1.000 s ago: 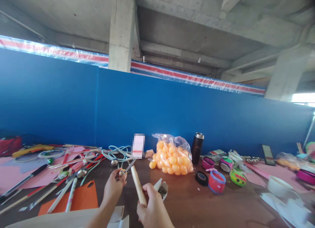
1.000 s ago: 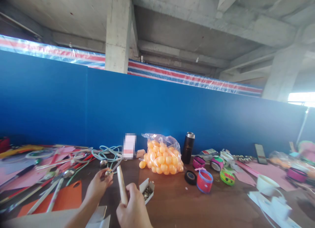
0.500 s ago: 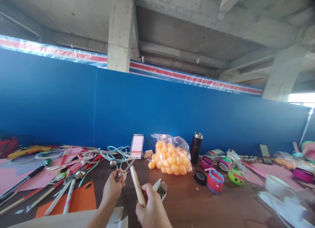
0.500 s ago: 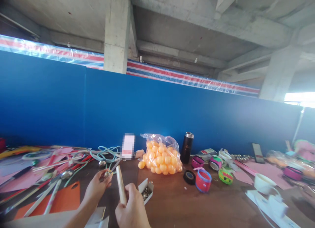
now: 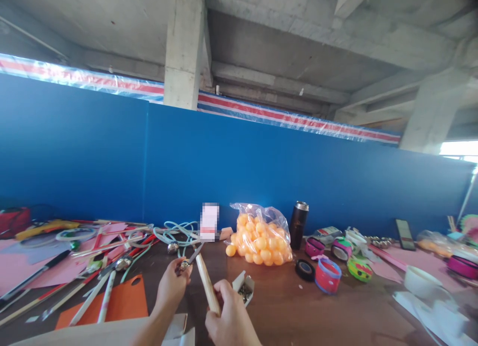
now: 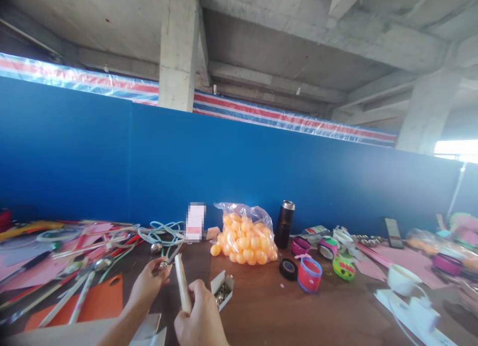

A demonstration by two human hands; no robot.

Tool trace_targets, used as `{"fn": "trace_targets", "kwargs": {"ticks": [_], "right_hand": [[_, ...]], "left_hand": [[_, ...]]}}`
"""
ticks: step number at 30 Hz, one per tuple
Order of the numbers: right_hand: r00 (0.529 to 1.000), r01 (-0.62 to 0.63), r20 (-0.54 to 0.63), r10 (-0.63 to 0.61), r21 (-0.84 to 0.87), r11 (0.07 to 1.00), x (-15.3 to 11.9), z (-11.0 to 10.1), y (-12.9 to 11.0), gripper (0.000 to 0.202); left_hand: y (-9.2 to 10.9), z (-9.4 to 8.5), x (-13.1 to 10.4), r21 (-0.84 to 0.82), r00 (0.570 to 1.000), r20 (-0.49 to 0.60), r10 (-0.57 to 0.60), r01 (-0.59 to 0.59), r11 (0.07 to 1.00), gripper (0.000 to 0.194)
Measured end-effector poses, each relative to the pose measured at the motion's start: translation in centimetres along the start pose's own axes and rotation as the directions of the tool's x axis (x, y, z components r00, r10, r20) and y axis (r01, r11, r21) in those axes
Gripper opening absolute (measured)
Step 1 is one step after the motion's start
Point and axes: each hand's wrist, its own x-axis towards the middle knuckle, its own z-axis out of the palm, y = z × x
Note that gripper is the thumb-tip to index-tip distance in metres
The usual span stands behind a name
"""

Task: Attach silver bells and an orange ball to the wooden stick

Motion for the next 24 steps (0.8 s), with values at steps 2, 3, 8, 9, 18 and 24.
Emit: {"fn": "trace_targets", "kwargs": {"ticks": [2,3,8,9,18,24], "right_hand": [[1.000,0.005,0.009,-0.005,0.030,1.000,0.0,-0.3,-0.5,0.023],[1.000,0.004,0.007,-0.005,0.048,0.999,0.0,-0.5,-0.8,0.023],[0.998,0.021,-0.059,-0.014,0.123,0.992,0.0,-0.9,-1.4,0.023],[0.998,0.031,-0.063,-0.023,0.129,0.991,-0.1,-0.8,-1.3,0.023],[0.996,0.074,-0.060,-0.067,0.131,0.989,0.1,0.1,-0.3,0.030],[0.998,0.057,-0.048,-0.051,0.132,0.990,0.0,-0.1,-0.5,0.030]], "left_hand": [[0.1,0.0,0.1,-0.035,1.000,-0.013,-0.015,0.015,0.999,0.035],[0.2,-0.1,0.1,-0.052,0.999,-0.023,-0.024,0.023,0.998,0.035],[0.5,-0.2,0.1,-0.146,0.994,-0.082,-0.067,0.054,0.988,0.041],[0.6,-0.2,0.0,-0.167,0.994,-0.083,-0.065,0.051,0.985,0.042],[1.7,0.0,-1.1,-0.219,0.999,-0.015,-0.039,0.035,0.975,0.045],[1.9,0.1,-1.2,-0.165,1.000,0.015,-0.020,0.022,0.986,0.050]]}}
